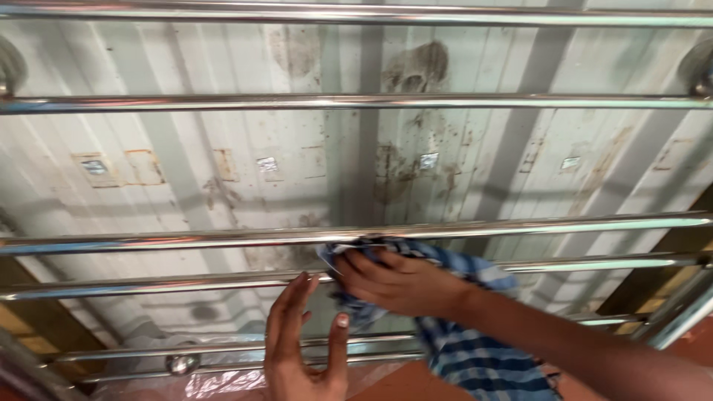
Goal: The person cleans a metal railing with a cloth, wiping the horizontal bars and vertical support posts.
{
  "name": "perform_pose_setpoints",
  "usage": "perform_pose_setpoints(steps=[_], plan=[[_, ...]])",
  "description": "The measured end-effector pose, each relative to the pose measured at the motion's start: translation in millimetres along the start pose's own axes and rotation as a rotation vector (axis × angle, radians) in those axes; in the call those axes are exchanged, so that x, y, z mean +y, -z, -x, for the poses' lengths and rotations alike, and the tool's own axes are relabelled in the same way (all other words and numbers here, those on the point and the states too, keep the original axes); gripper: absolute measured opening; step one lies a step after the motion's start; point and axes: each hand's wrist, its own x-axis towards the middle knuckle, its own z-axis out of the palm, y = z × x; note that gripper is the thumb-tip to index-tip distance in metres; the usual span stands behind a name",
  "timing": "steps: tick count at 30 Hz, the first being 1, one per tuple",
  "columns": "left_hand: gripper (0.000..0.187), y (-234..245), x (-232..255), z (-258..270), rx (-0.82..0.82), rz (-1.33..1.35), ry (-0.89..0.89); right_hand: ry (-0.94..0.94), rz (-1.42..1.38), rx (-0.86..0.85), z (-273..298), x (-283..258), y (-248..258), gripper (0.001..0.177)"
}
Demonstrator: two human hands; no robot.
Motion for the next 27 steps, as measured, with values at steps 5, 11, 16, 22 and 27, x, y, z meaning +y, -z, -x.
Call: perform_pose_setpoints(steps=[5,11,16,22,27], plan=[[0.05,0.2,-11.1,-0.6,-0.033,-0.034,-0.02,0.014,-0.012,0.051,6.8,-1.0,0.0,0.043],[0.055,-12.0,-4.9,4.6,0.008,-0.055,-0.002,0.247,-0.24,-0.604,-47.4,-13.2,-11.2,0.028],[0.062,3.0,-3.1,-0.5,0.049,-0.006,0.045,0.052,0.041,-0.008,6.0,-7.4,-13.7,0.038],[0.054,10.3,-5.0,-3.0,0.065,0.002,0.031,-0.255,-0.428,-0.243,77.4,-41.8,-2.3,0.077],[0.054,-1.2,-0.1,-4.0,0.045,0.024,0.011,-0.876,-0.727,-0.157,47.1,-47.2,39.7,0.086]])
